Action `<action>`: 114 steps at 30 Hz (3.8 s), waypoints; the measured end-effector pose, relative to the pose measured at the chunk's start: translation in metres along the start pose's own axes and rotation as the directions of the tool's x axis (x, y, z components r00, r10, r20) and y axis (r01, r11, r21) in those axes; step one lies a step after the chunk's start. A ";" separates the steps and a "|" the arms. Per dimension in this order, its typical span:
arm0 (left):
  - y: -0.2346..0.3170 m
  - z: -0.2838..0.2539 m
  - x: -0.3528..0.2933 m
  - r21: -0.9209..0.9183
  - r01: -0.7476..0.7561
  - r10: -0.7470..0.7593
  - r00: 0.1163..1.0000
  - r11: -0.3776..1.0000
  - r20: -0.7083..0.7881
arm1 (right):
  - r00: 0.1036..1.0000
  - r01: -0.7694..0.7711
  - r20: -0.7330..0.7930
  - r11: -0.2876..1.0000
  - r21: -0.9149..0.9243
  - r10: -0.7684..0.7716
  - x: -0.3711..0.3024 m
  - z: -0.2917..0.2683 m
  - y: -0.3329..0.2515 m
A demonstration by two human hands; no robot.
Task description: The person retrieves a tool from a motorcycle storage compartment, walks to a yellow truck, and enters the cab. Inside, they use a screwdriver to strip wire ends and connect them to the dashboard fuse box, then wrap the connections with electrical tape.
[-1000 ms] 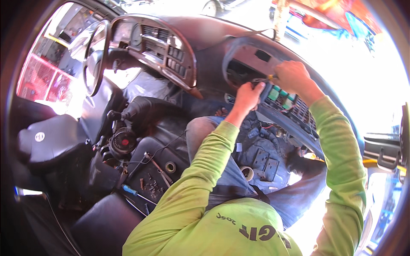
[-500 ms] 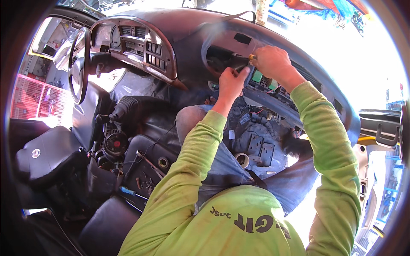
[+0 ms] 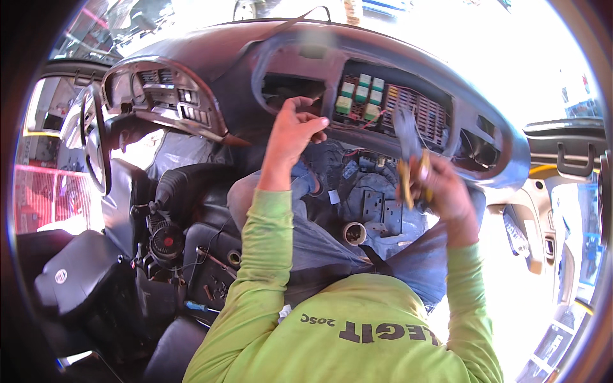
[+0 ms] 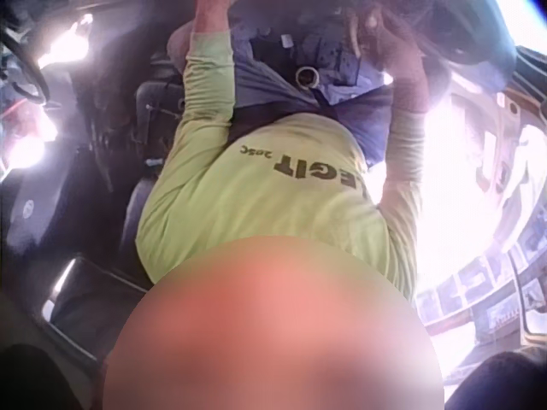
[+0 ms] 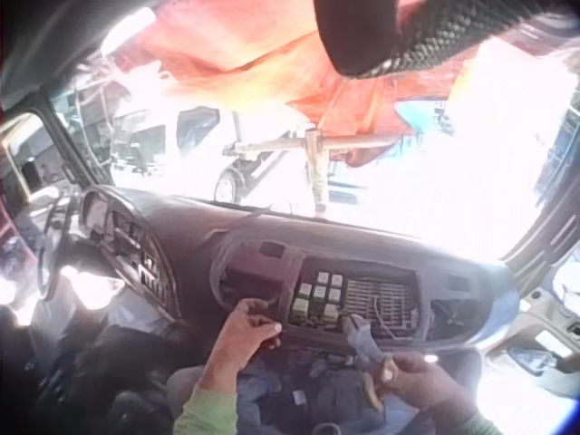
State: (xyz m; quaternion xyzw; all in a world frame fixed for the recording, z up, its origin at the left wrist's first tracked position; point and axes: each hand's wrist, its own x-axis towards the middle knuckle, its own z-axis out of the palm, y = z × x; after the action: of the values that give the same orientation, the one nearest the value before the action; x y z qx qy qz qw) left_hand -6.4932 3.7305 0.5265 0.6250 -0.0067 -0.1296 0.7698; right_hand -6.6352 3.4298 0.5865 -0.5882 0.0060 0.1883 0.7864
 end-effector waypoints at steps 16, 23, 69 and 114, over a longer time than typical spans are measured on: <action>-0.001 0.068 0.012 0.756 -0.352 0.183 0.936 0.551 0.302 | 0.923 -0.284 -0.307 0.949 -0.134 0.233 -0.090 -0.014 0.153; -0.003 0.088 0.032 0.548 -0.535 0.507 0.834 0.643 0.219 | 0.921 -0.230 -0.369 0.940 -0.253 0.126 -0.079 -0.006 0.089; -0.005 0.115 0.052 0.430 -0.471 0.394 0.882 0.770 0.260 | 0.846 -0.224 -0.371 0.375 -0.900 -0.384 0.023 0.000 -0.027; -0.010 0.127 0.047 0.499 -0.574 0.541 0.810 0.650 0.227 | 0.858 -0.208 -0.410 0.522 -0.827 -0.309 0.023 -0.012 -0.021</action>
State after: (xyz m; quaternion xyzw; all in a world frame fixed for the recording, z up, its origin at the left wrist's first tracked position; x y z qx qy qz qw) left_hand -6.4720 3.5966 0.5371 0.7804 -0.2570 0.1028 0.5606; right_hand -6.6050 3.4204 0.5972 -0.9227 0.1034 -0.0204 0.3709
